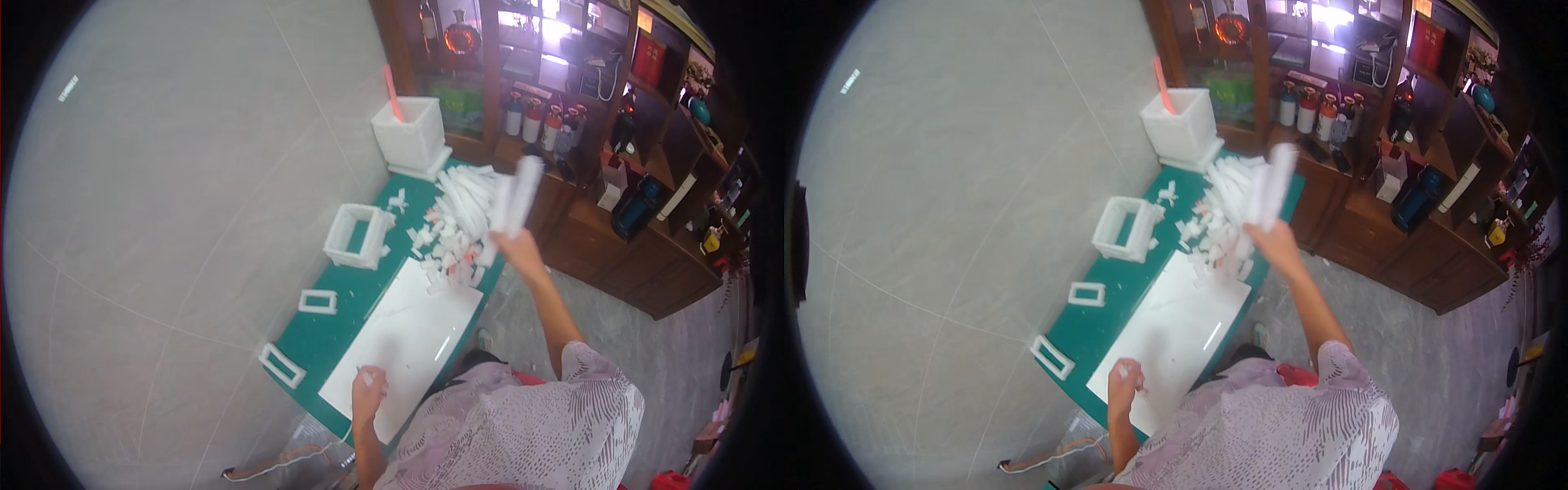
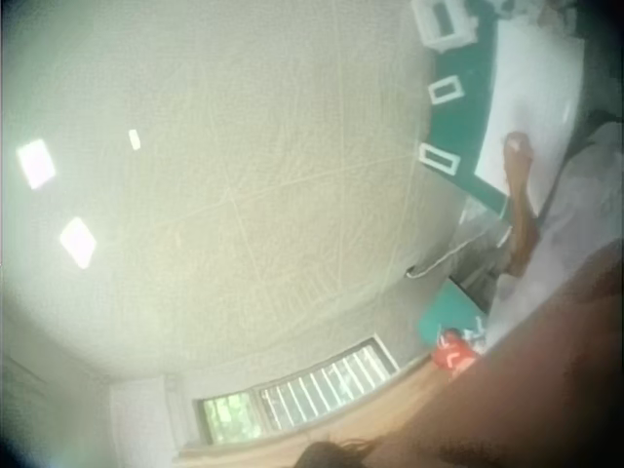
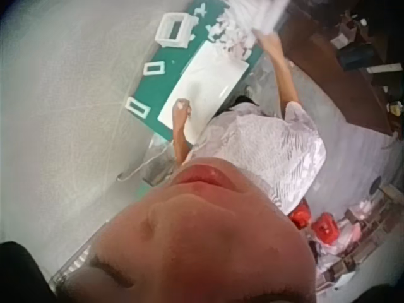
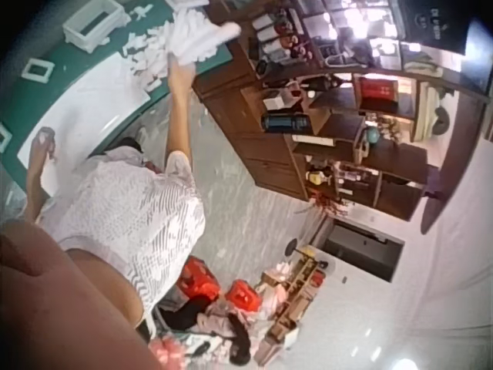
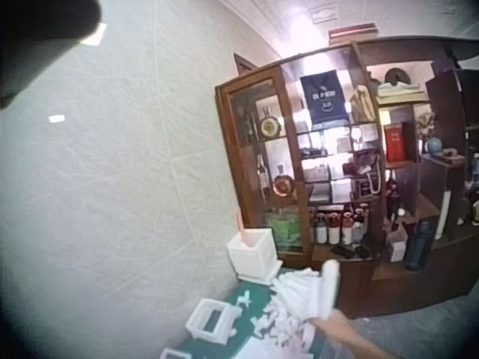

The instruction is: Assembling and gluing white foam strips into frames or structures using a hot glue gun.

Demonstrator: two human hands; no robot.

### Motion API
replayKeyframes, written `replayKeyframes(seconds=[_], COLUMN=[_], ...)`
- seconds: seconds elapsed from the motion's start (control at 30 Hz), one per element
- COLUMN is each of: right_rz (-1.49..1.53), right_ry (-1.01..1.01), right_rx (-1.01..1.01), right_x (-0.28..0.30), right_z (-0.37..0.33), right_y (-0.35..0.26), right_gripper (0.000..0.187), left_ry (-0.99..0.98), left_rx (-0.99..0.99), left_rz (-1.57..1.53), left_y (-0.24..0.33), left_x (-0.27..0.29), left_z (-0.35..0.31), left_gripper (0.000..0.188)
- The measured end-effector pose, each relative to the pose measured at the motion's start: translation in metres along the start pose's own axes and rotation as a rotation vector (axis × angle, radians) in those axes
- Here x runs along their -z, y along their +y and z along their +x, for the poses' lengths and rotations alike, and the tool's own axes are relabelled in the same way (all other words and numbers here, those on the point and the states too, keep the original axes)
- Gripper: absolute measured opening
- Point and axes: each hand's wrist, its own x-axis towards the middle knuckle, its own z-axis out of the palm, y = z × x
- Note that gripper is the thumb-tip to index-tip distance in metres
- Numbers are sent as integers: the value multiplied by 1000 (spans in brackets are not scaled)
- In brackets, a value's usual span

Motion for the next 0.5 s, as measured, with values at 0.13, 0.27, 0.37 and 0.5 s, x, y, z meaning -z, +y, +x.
replayKeyframes(seconds=[0.13, 0.27, 0.37, 0.5], right_rz=[-145, 43, 106, 37], right_ry=[-356, -570, -628, -666], right_rx=[-34, -339, -415, -438], right_x=[-44, -72, -83, -94], right_z=[-8, -8, 2, 25], right_y=[58, 110, 135, 155], right_gripper=[37, 45, 45, 45], left_ry=[-98, -195, -208, -100], left_rx=[-30, 11, 56, 57], left_rz=[-67, 1, 20, 38], left_y=[2, -13, -23, -14], left_x=[-33, -56, -59, -67], left_z=[4, -7, -10, -6], left_gripper=[11, 14, 15, 11])
